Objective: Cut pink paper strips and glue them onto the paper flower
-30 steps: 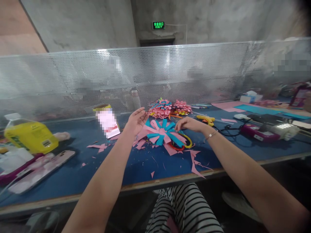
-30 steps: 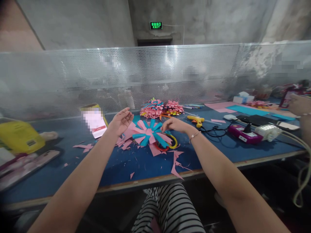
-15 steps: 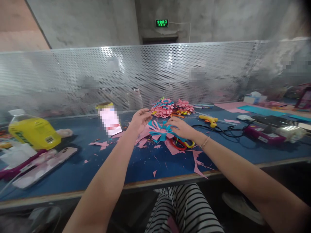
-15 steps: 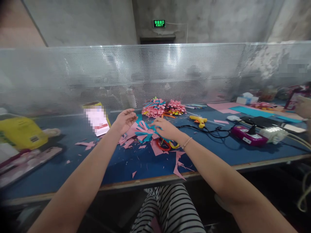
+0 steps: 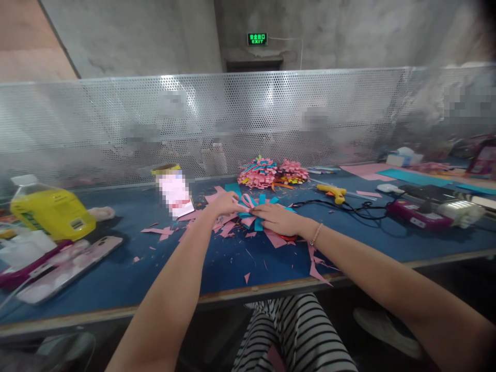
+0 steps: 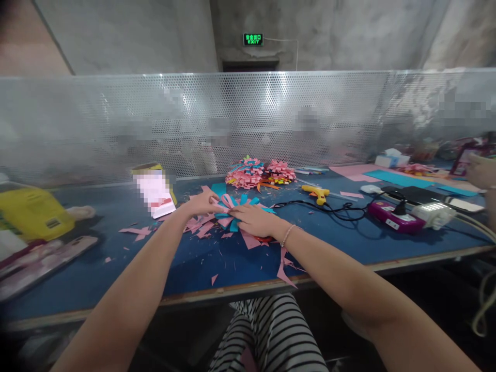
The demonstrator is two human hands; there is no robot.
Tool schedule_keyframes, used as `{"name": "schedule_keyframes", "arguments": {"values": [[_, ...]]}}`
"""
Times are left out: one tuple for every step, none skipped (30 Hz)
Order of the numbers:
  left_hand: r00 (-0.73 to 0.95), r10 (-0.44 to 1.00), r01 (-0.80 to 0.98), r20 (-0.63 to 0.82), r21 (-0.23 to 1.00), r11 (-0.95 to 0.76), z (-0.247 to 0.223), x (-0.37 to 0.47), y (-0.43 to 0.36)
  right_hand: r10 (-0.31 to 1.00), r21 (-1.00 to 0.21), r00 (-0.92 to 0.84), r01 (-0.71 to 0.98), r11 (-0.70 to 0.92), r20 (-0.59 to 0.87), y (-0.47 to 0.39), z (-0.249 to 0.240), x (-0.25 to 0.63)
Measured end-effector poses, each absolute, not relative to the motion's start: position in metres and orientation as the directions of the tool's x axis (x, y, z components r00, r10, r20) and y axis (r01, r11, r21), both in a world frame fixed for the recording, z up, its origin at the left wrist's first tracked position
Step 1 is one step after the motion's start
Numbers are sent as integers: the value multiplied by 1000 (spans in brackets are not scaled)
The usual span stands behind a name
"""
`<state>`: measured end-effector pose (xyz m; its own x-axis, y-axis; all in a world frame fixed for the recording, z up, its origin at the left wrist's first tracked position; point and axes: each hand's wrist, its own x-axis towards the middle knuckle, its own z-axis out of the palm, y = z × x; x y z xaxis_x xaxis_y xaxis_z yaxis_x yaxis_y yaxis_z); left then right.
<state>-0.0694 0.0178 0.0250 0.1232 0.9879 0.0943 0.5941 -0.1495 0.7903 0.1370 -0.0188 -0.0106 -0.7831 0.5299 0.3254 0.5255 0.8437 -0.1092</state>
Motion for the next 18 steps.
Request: {"name": "schedule_keyframes", "arguments": {"values": [[119,992,573,44,813,-105,26,-71,17,536,-107,-782,533,840,318,-19,-11,137],[110,994,558,13,827,-72,26,-72,17,539,-104,-782,536,838,313,-20,-11,136],[96,995,546,-2,836,-51,26,-73,17,540,-101,-782,538,837,312,-20,-11,136],[84,996,536,-8,844,-38,26,-74,17,538,-98,-783,537,838,312,-20,-11,136],[81,997,521,-12,853,-32,25,-74,17,535,-97,-784,534,840,315,-19,-12,136],[94,996,498,-10,866,-39,25,-75,17,531,-94,-786,531,842,317,-19,-13,135],[118,993,474,0,879,-56,25,-76,17,528,-91,-787,529,844,319,-18,-14,135],[142,990,457,18,886,-82,25,-76,18,527,-86,-787,530,844,321,-18,-14,135],[167,985,452,46,884,-118,26,-76,18,527,-80,-787,532,843,321,-17,-15,135],[194,977,462,85,871,-167,27,-76,18,526,-71,-788,534,843,320,-16,-16,135],[221,966,481,130,848,-225,29,-75,18,524,-60,-789,535,843,322,-15,-17,135],[256,951,503,174,816,-284,31,-74,17,518,-49,-791,533,845,326,-14,-18,135],[296,931,516,213,784,-344,32,-72,16,509,-37,-794,528,848,333,-13,-20,135],[338,908,517,248,757,-399,34,-70,15,496,-26,-798,520,854,343,-12,-21,135],[377,885,510,273,736,-445,36,-69,14,480,-16,-803,508,861,352,-11,-22,136],[405,866,504,293,719,-479,37,-67,13,465,-8,-809,496,868,361,-10,-23,136],[425,851,500,310,703,-506,37,-65,12,453,-2,-813,486,874,366,-10,-24,137],[437,838,501,326,685,-528,36,-64,12,447,2,-815,481,877,368,-10,-24,137]]}}
